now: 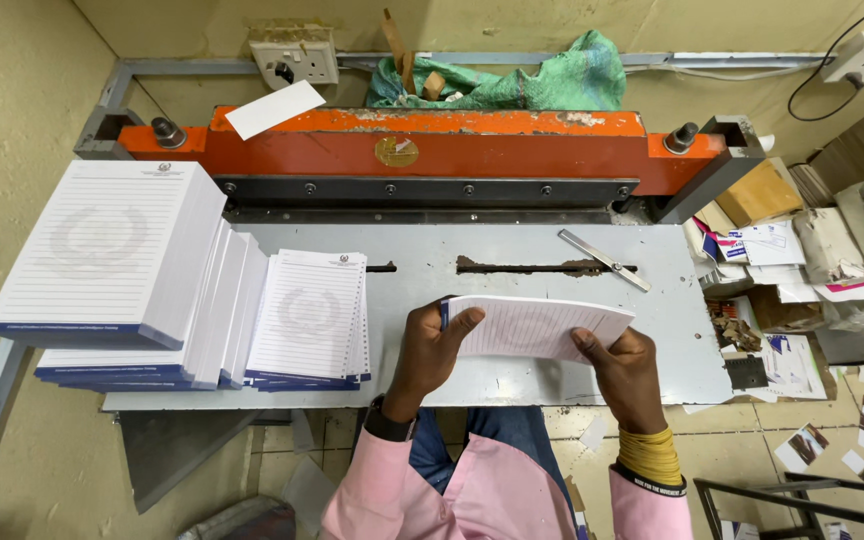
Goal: The person places stacks of lined paper into a red industrial binding machine to secure the spiral binding. They repeatedly pick up stacks, align them under the machine's press, and then remove the bound notebooks to place them on a growing pile on the table.
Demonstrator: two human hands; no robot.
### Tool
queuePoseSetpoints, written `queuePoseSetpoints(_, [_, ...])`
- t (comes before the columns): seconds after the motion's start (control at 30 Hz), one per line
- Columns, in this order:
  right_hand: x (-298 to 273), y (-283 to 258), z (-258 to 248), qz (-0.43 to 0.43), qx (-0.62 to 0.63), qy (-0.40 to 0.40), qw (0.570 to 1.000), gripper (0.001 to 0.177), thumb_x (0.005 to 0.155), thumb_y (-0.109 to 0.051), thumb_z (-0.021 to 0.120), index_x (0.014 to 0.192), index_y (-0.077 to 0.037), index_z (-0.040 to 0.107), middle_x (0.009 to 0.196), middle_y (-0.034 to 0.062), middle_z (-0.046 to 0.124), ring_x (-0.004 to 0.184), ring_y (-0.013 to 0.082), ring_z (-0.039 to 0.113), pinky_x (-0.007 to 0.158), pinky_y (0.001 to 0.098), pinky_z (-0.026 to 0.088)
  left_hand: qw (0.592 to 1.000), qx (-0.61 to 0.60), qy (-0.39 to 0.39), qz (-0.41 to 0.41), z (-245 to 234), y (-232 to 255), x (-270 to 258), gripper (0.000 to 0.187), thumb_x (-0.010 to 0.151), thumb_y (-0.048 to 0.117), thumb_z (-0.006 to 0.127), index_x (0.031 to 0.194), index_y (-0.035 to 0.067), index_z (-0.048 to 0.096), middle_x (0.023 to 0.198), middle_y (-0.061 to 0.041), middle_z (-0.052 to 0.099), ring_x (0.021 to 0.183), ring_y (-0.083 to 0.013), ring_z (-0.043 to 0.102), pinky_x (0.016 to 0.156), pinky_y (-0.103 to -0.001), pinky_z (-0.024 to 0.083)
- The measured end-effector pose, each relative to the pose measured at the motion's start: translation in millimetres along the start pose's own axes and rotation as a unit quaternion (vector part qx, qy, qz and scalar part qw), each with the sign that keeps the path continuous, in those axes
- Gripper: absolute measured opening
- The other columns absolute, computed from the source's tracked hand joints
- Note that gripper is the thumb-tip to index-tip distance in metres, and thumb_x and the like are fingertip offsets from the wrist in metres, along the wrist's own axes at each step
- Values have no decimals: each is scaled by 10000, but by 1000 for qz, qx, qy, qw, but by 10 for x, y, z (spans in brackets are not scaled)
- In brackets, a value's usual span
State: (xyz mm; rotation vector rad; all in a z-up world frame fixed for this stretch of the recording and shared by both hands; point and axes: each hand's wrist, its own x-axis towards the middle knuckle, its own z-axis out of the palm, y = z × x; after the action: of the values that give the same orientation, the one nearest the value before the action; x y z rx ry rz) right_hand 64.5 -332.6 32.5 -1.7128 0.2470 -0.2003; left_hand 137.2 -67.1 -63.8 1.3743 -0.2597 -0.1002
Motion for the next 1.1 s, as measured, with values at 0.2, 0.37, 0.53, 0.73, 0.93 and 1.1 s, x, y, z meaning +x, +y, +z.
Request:
queuePoseSetpoints(0.2, [56,490,-68,-29,48,9,998,149,1025,-67,730,1156,3,722,1039,152,773,1014,216,655,1011,460,520,999,3,31,6,276,614,-58,297,961,274,851,1113,26,791,973,-132,805,980,-187,725,973,-393,555])
queuePoseSetpoints(0.37, [10,680,-49,-42,32,23,998,91,1057,-68,701,1126,-11,712,982,141,762,989,196,635,997,444,522,999,9,51,0,310,517,-66,249,979,276,848,1044,41,796,872,-94,777,894,-135,675,917,-364,543])
queuePoseSetpoints(0.53, [38,762,-10,-51,-22,12,998,126,1027,-128,753,1088,-17,751,934,173,786,951,210,650,952,462,534,999,26,24,-7,219,358,-140,191,965,227,863,1002,48,806,817,-68,769,855,-110,650,873,-359,551])
queuePoseSetpoints(0.73, [81,1160,-57,28,-26,23,999,136,1013,-84,759,1056,42,785,846,167,784,838,190,589,845,434,531,995,71,5,-69,273,623,-168,329,1081,350,709,1083,22,735,922,-138,784,917,-185,713,845,-431,625])
queuePoseSetpoints(0.93, [622,1431,-185,103,18,-20,994,120,1025,-70,740,1090,25,771,851,186,779,738,178,646,740,318,507,988,23,1,-155,17,-118,-258,377,1121,318,608,1137,-42,718,973,-205,815,925,-310,829,839,-435,656])
queuePoseSetpoints(1.1, [1187,779,184,163,80,-81,980,267,1033,-32,694,1249,126,703,1082,230,784,862,261,737,800,352,570,969,-37,72,-233,7,185,195,476,1087,231,610,1306,-192,591,1090,-354,749,974,-450,786,827,-479,670])
